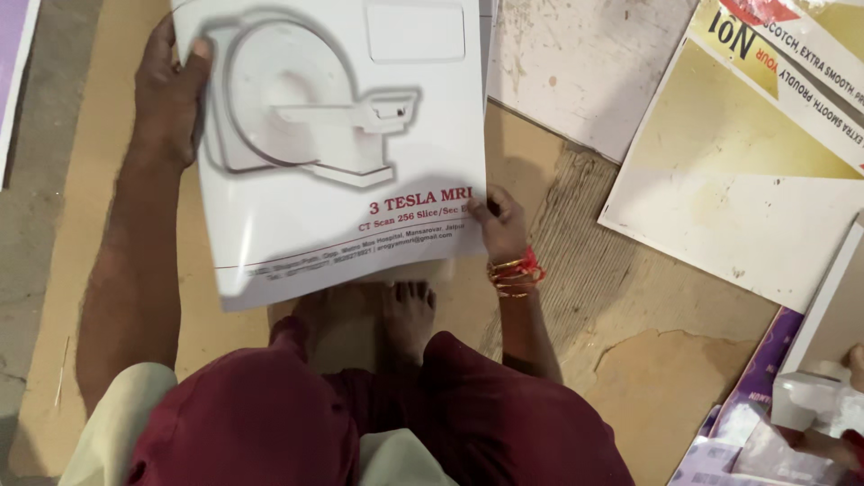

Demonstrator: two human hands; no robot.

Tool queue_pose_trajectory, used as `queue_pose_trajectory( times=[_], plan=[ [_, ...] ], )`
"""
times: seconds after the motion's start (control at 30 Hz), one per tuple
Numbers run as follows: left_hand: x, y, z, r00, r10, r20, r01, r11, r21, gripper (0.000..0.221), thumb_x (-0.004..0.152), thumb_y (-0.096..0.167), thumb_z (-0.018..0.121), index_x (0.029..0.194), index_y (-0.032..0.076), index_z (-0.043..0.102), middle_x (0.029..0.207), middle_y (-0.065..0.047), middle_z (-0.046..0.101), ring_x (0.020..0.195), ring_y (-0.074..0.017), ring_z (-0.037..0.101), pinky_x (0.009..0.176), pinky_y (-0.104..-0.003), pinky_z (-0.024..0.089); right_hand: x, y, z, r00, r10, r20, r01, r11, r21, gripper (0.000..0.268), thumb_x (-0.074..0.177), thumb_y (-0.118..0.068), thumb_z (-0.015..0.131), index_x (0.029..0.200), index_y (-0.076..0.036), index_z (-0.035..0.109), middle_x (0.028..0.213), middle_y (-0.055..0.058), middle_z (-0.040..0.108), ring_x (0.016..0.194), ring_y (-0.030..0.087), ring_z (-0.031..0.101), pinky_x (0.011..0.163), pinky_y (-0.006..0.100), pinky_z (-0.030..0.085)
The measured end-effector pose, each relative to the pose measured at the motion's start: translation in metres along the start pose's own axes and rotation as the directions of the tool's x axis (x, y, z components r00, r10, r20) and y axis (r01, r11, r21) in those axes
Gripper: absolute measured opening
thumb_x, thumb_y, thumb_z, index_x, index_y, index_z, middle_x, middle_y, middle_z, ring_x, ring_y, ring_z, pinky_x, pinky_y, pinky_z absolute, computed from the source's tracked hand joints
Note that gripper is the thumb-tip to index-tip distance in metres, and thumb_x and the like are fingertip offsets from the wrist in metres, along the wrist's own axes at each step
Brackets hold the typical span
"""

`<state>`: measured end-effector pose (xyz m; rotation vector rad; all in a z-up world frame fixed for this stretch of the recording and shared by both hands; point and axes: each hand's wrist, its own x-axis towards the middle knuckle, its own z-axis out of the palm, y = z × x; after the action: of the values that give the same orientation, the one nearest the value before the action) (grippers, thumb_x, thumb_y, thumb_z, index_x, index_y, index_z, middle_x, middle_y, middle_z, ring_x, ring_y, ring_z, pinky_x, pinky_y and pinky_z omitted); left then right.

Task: The person sorts and stacks large paper posters by hand on the floor, picking up individual sheets from one pile and placing them onto another while aligning the edges.

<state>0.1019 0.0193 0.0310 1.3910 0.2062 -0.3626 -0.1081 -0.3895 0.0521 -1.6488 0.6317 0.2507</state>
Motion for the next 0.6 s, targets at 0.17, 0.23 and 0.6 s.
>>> queue_pose_trajectory(
  times=[0.17,0.23,0.6],
  plan=[
    [0.009,-0.002,0.009,0.965,0.255,-0.068,-0.232,0.943,0.237,0.059,0.094,-0.006,0.073,0.146,0.001,0.047,0.130,-0.009,0.066,0.111,-0.0141,0.069,0.097,-0.026,0.058,-0.006,0.024,0.006,0.994,-0.011,-0.106,0.001,0.996,-0.089,0.047,0.085,-0.005,0.073,0.129,-0.004,0.057,0.104,0.011,0.070,0.090,0.021,0.070,0.084,0.036,0.060],
    [0.022,-0.016,0.007,0.961,0.269,-0.071,-0.231,0.913,0.337,0.051,0.099,-0.009,0.074,0.146,-0.001,0.056,0.129,-0.012,0.071,0.112,-0.0176,0.070,0.100,-0.029,0.058,-0.005,0.020,0.016,0.980,-0.095,-0.175,0.020,0.920,-0.390,0.058,0.081,-0.009,0.073,0.135,-0.002,0.055,0.112,0.015,0.064,0.088,0.026,0.070,0.079,0.039,0.061],
    [0.072,-0.073,0.021,0.873,0.479,0.090,-0.217,0.218,0.951,0.041,0.105,0.017,0.065,0.138,-0.006,0.055,0.136,-0.033,0.055,0.129,-0.0524,0.047,0.108,-0.064,0.037,0.042,0.061,0.055,0.776,-0.626,-0.072,0.333,0.505,-0.796,0.060,0.113,-0.022,0.048,0.164,0.002,0.025,0.166,0.029,0.028,0.146,0.053,0.043,0.115,0.056,0.048]
  ],
)
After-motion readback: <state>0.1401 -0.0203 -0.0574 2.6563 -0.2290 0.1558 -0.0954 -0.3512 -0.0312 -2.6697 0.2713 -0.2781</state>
